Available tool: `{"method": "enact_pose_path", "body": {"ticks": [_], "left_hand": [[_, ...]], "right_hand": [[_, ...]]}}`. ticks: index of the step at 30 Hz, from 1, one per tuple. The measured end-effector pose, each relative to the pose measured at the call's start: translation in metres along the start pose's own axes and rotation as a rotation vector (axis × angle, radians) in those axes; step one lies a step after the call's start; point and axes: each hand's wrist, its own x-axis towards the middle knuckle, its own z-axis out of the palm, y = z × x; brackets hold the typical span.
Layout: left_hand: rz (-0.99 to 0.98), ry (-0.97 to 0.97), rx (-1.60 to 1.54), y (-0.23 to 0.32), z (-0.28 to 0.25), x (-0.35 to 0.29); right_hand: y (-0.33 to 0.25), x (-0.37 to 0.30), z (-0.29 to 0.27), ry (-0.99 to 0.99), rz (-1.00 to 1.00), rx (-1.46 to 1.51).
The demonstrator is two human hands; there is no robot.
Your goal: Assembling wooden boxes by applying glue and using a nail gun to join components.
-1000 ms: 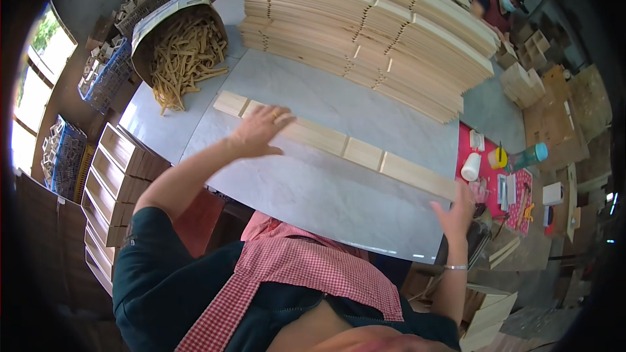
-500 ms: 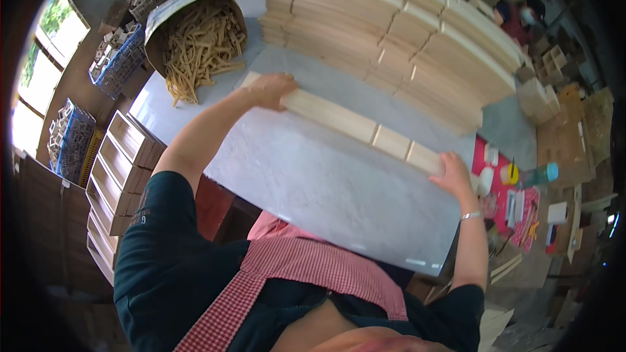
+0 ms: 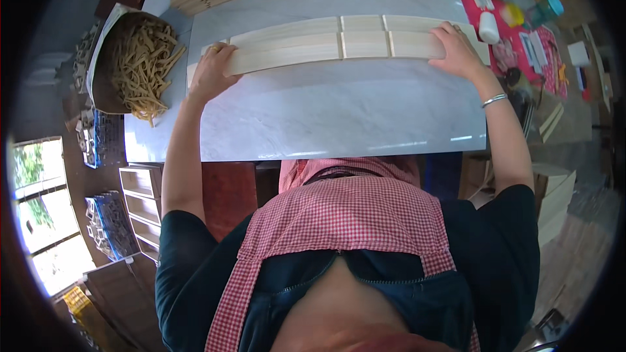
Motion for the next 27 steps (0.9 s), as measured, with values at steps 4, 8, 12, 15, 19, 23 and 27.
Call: {"method": "enact_pose_path", "body": {"ticks": [4,8,12,15,19,23,27], "left_hand": [[-0.038,-0.092,-0.122,0.015,-0.007,-0.040],[-0.065,-0.032,-0.107,0.017,0.014,-0.062],[-0.045,0.103,-0.066,0.026,0.015,-0.059],[-0.072,0.033,-0.157,0.029,0.011,-0.094],[-0.048,0.090,-0.198,0.044,0.026,-0.131],[-0.032,0.154,-0.130,0.044,0.030,-0.110],[-0.106,0.161,-0.258,0.033,0.036,-0.149]], "right_hand": [[-0.021,-0.040,-0.019,-0.054,-0.033,0.005],[-0.009,-0.051,0.007,-0.015,-0.047,0.078],[-0.021,-0.071,0.005,0.015,-0.034,0.069],[-0.021,-0.079,-0.001,0.064,-0.007,0.024],[-0.032,-0.126,0.014,-0.044,-0.006,0.150],[-0.027,-0.114,0.023,0.162,0.022,0.197],[-0.045,-0.149,0.020,0.207,0.020,0.281]]}}
